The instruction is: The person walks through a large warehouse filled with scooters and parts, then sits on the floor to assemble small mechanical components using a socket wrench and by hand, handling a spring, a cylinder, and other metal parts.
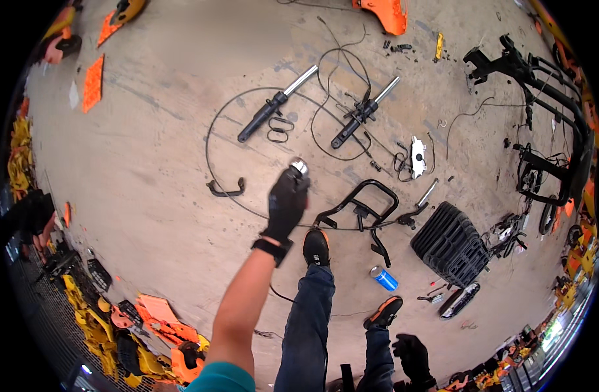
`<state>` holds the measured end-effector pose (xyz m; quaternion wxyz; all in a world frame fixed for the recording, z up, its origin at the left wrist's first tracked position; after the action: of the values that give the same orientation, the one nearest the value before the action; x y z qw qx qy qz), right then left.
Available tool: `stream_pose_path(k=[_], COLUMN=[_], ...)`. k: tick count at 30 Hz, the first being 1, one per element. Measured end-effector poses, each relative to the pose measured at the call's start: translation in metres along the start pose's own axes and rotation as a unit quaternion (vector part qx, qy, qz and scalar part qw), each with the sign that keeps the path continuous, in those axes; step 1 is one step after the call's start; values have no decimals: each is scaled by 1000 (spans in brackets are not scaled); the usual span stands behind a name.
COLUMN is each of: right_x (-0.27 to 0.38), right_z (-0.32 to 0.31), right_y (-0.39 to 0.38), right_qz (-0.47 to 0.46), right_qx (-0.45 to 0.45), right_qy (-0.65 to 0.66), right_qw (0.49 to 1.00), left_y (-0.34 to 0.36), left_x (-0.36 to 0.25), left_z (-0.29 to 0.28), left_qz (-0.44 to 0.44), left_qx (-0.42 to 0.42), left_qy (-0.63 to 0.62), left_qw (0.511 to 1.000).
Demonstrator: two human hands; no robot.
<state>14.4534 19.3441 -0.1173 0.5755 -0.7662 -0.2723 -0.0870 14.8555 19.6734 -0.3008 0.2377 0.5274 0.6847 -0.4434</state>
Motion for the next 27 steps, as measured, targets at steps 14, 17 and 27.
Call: stream_pose_path(k=[14,17,27], right_x=[10,-37,-221], right_z=[-27,-41,-39], right_y=[-13,-52,-154], right_qz=[-87,-37,-21], right_qx=[-38,-106,-132], right_qy=[215,337,523], right_qw=[972,935,842], left_y=[-359,-396,-552], left_x=[-182,-167,-199], left_z=[199,228,322], left_qz=[-158,-349,-209], left_qx=[593,480,528], left_qy=[-63,-295,-46], left_qw=[787,749,822])
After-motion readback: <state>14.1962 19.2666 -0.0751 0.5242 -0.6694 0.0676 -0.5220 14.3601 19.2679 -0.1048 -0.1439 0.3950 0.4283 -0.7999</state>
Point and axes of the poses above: each hand's wrist, its own y-axis towards the middle knuckle, its own z-axis out of the palm, x = y × z, the point moved 8 cm from there along y, towards the middle knuckle, and after that the axes turned 9 degrees about -z, right-handed, at the moved point
